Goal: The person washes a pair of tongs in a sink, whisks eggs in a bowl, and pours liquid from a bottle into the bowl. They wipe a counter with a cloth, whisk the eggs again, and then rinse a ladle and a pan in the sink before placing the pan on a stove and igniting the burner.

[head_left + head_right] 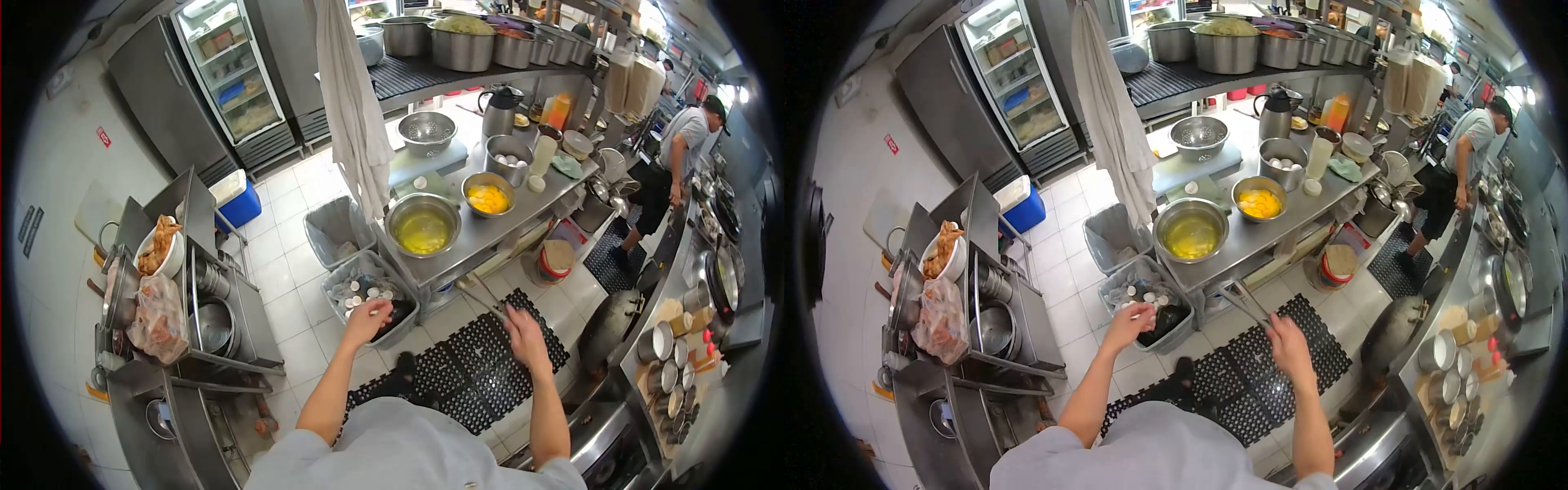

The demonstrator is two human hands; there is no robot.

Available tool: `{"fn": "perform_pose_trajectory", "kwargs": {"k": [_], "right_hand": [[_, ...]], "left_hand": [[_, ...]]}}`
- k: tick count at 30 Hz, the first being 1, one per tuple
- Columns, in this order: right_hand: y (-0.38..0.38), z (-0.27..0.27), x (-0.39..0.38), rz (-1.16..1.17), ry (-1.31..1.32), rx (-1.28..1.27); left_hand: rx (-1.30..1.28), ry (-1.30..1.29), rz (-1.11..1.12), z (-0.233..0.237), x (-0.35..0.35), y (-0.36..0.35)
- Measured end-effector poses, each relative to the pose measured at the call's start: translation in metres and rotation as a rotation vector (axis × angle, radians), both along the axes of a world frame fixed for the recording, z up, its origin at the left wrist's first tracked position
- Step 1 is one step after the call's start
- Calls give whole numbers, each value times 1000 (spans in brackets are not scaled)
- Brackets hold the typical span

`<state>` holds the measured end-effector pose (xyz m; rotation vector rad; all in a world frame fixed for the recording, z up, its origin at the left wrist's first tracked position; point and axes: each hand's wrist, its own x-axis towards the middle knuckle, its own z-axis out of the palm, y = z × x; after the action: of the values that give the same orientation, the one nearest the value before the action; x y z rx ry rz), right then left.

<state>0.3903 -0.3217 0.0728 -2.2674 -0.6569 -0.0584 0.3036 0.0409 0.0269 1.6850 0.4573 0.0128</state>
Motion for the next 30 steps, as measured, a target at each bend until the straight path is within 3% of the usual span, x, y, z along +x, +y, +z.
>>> {"fn": "perform_pose_trajectory", "kwargs": {"k": [3,5,7,10,17,20,23,25,26,27,28,29,30], "right_hand": [[70,25,90,82,-156,-51],[121,39,144,42,-330,-340],[151,5,198,61,-524,-512],[179,-6,228,284,-138,-571],[189,-1,263,239,-128,-424],[188,-2,272,431,-85,-532],[192,1,283,241,-53,-440],[178,-40,305,566,-82,-469],[183,-11,287,568,30,-509],[181,-20,294,605,42,-416],[183,-10,289,395,-94,-436],[182,14,286,332,-130,-557],[182,-1,292,412,-112,-607]], "left_hand": [[-118,-78,99,-17,63,17],[-199,-64,166,-25,99,28],[-310,-17,242,-27,140,29],[-500,12,286,-41,176,30],[-431,50,227,-24,185,36],[-486,47,239,-17,182,36],[-429,-1,253,-32,181,35],[-320,74,233,-29,177,37],[-399,28,287,-20,175,31],[-442,47,351,-22,173,28],[-463,30,342,-29,172,30],[-450,23,303,-20,167,30],[-465,-40,315,-1,164,22]]}}
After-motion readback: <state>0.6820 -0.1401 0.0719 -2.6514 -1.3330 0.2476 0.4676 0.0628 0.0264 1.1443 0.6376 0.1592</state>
